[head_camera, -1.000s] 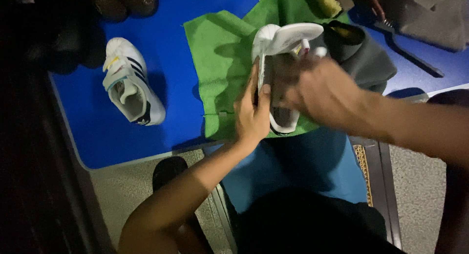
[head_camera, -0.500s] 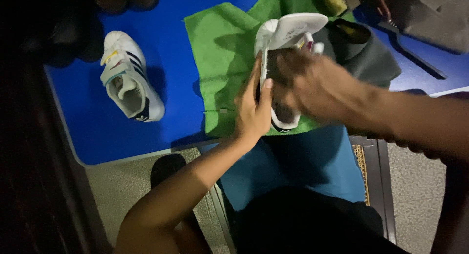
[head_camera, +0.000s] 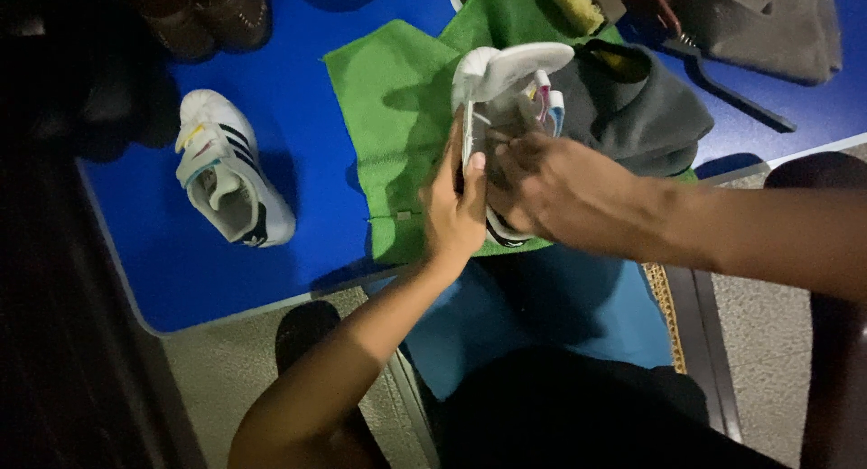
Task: The person scrubs the interior and exterior of a white sneaker using a brush and a cloth on a blue table. They rotate the shoe to access different areas and continue wiping the surface throughout the clip.
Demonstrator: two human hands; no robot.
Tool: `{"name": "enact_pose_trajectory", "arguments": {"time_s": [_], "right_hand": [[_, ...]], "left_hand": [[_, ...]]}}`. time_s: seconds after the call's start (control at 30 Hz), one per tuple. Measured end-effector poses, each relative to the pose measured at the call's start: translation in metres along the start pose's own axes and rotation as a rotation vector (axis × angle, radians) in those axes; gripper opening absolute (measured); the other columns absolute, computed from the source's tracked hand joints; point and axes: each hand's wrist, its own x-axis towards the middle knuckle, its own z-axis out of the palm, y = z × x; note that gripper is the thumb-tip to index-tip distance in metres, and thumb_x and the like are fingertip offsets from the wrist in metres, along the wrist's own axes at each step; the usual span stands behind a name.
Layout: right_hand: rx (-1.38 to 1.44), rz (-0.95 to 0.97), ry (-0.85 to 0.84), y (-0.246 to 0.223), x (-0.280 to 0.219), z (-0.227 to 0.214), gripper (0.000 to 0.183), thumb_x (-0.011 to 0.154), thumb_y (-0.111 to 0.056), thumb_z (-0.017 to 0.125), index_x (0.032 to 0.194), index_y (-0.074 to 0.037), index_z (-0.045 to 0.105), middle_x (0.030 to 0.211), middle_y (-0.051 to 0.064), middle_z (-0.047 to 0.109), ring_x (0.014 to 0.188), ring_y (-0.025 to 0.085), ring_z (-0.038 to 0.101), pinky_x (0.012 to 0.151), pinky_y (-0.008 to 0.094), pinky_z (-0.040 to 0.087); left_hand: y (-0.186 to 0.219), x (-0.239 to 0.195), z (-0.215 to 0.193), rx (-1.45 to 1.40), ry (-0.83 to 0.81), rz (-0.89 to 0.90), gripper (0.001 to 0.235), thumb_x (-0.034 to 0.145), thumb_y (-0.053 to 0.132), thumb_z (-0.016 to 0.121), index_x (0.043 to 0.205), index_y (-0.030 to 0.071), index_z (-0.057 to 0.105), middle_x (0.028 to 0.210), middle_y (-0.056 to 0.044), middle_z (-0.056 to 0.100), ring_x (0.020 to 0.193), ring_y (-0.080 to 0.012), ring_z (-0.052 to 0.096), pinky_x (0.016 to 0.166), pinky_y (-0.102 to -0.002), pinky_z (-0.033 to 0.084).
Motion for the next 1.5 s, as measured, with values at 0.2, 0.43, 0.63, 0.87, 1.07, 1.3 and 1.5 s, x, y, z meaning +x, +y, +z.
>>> {"name": "enact_pose_trajectory", "arguments": {"time_s": [0.2,0.43,0.63,0.87,1.07,1.3,1.5], "right_hand": [[-0.121,-0.044,0.038,0.028,0.005,-0.017,0.018,0.081,-0.015,0.058,0.064,-0.014,0.064,0.064,0.002,0.060,0.066,0.019,0.058,0.078,0.038,0.037],[-0.054,0.047,-0.014,0.032,0.006,-0.009,0.018,0.078,-0.023,0.059,0.067,-0.010,0.067,0.055,0.006,0.060,0.061,0.018,0.060,0.078,0.035,0.041],[-0.287,0.281,0.229,-0.005,0.009,0.011,0.017,0.088,-0.013,0.057,0.084,-0.002,0.068,0.063,0.005,0.057,0.081,0.024,0.064,0.085,0.032,0.036],[-0.240,0.244,0.188,-0.015,0.008,0.019,0.017,0.087,-0.014,0.057,0.081,-0.003,0.069,0.064,0.006,0.058,0.081,0.024,0.064,0.086,0.034,0.036],[-0.217,0.250,0.153,-0.026,-0.004,0.020,0.017,0.085,-0.015,0.058,0.079,-0.004,0.069,0.065,0.006,0.060,0.081,0.025,0.065,0.086,0.036,0.035],[-0.207,0.251,0.130,-0.013,0.011,0.021,0.017,0.084,-0.016,0.058,0.076,-0.006,0.069,0.066,0.007,0.061,0.081,0.025,0.065,0.087,0.039,0.035],[-0.216,0.232,0.114,-0.008,0.009,0.010,0.017,0.083,-0.017,0.058,0.074,-0.007,0.069,0.067,0.007,0.063,0.081,0.026,0.065,0.088,0.041,0.035]], "left_hand": [[0.005,0.004,-0.002,0.001,-0.025,-0.005,0.046,0.093,0.035,0.044,0.135,0.016,0.047,0.131,-0.019,0.054,0.117,-0.0442,0.051,0.098,-0.055,0.040],[0.003,-0.006,0.003,-0.001,-0.031,-0.042,0.049,0.092,0.042,0.044,0.134,0.018,0.047,0.130,-0.017,0.055,0.117,-0.0418,0.052,0.099,-0.053,0.040],[0.006,-0.005,0.004,-0.010,-0.016,-0.027,0.042,0.094,0.029,0.044,0.133,0.013,0.047,0.128,-0.021,0.056,0.116,-0.0448,0.053,0.097,-0.054,0.041],[-0.011,-0.006,0.006,-0.079,-0.015,-0.030,0.040,0.095,0.036,0.048,0.132,0.022,0.050,0.127,-0.013,0.059,0.118,-0.0361,0.055,0.097,-0.048,0.044],[-0.002,-0.003,0.000,-0.062,-0.013,-0.085,0.043,0.093,0.045,0.045,0.129,0.023,0.053,0.107,-0.022,0.067,0.101,-0.0440,0.062,0.083,-0.053,0.047],[0.002,0.000,0.003,-0.123,-0.019,-0.104,0.043,0.093,0.041,0.045,0.128,0.017,0.054,0.113,-0.021,0.065,0.112,-0.0417,0.057,0.093,-0.052,0.045],[0.015,-0.004,-0.002,-0.100,-0.048,-0.142,0.045,0.092,0.047,0.042,0.129,0.024,0.053,0.117,-0.019,0.064,0.113,-0.0420,0.056,0.092,-0.051,0.045]]}}
